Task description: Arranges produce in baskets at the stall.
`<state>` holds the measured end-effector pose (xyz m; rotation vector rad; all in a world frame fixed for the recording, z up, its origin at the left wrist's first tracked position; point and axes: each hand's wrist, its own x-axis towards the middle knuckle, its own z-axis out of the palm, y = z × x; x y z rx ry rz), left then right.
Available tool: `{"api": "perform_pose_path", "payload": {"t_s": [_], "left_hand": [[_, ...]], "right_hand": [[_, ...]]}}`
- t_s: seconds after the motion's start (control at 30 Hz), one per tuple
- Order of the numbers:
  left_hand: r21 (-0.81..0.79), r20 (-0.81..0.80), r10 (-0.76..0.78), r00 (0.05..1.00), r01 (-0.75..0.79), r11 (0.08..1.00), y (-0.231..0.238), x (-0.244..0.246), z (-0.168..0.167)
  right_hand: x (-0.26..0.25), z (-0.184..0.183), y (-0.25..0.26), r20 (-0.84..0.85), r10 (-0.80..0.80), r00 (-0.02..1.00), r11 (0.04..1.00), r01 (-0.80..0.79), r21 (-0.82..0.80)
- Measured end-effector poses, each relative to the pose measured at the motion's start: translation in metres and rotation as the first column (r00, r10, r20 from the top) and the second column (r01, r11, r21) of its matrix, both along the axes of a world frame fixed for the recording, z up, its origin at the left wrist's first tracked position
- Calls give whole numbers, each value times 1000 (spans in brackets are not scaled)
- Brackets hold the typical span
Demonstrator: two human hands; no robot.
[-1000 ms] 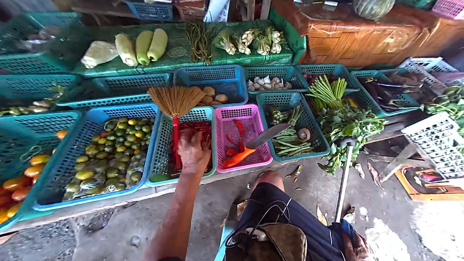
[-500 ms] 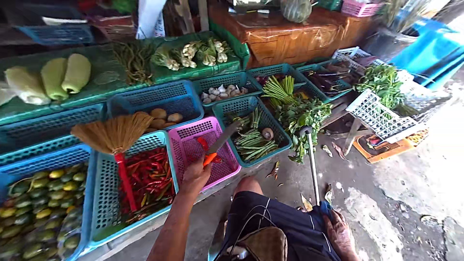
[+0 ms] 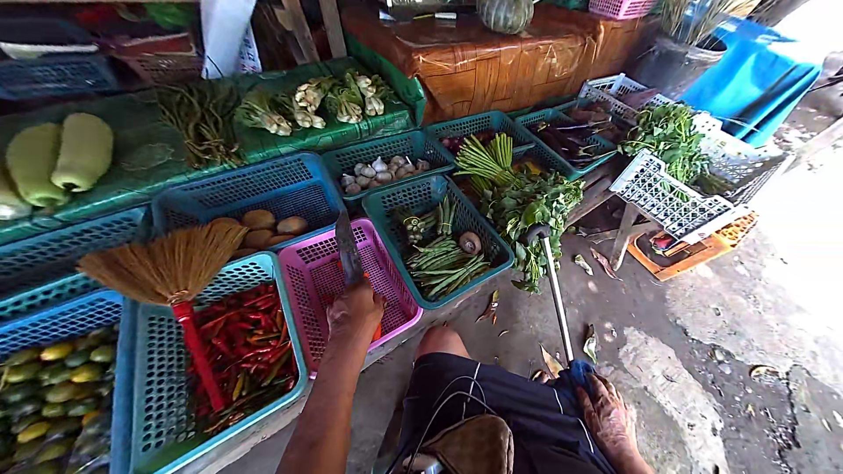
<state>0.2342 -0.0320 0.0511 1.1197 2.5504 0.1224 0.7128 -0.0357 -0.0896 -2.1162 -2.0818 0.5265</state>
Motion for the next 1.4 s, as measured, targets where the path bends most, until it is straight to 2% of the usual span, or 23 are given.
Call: {"api": "perform_pose_path", "payload": {"t_s": [0.13,0.23,0.33,0.43,0.57,0.63,0.7,0.77,0.83,0.87,0.93,1.0,1.07,1.13,1.23,1.4], "left_hand": [[289,-27,-137,990,139,947,31,22,24],[416,25,-290,957,254,873,89,44,15],[341,126,-434,892,372,863,150,61,-8],[225,226,-490,842,445,867,185,73,-26],[254,267,-440,857,378,890,208,73,-52],[251,257,-458,851,399,882,212,69,-61],[245,261,-464,847,407,880,213,64,-62],[338,352,-447,823,333,880,207,60,-52],[469,553,-414,723,140,872,198,56,-38],[517,677,-408,612,0,856,193,55,-33],[531,841,-442,313,-318,785,181,57,-25],[461,842,-540,9,-533,710,169,61,-15],[406,746,-636,-199,-621,670,160,63,-10],[371,663,-686,-300,-664,649,152,67,-6],[323,589,-706,-393,-686,652,145,73,-1],[272,544,-722,-427,-724,633,137,74,0]], "right_hand": [[-2,-2,4,-10,42,999,999,-41,27],[-2,-1,11,-36,87,996,996,-86,34],[0,2,13,-38,98,994,995,-97,12],[6,2,10,-36,69,997,997,-68,31],[13,-4,8,-51,54,997,996,-49,81],[11,-6,10,-58,47,997,995,-42,92],[8,-6,14,-44,48,998,995,-44,92],[5,-7,17,-36,54,998,995,-50,91],[3,-7,18,-40,58,997,995,-54,89],[3,-6,18,-48,60,997,995,-56,81],[3,-4,18,-54,63,997,996,-59,73],[2,-1,18,-54,57,997,997,-54,62],[1,0,19,-54,53,997,998,-51,36],[1,-1,19,-55,52,997,998,-51,27],[2,-3,19,-51,51,997,998,-50,28],[3,-4,17,-54,50,997,999,-48,25]]}}
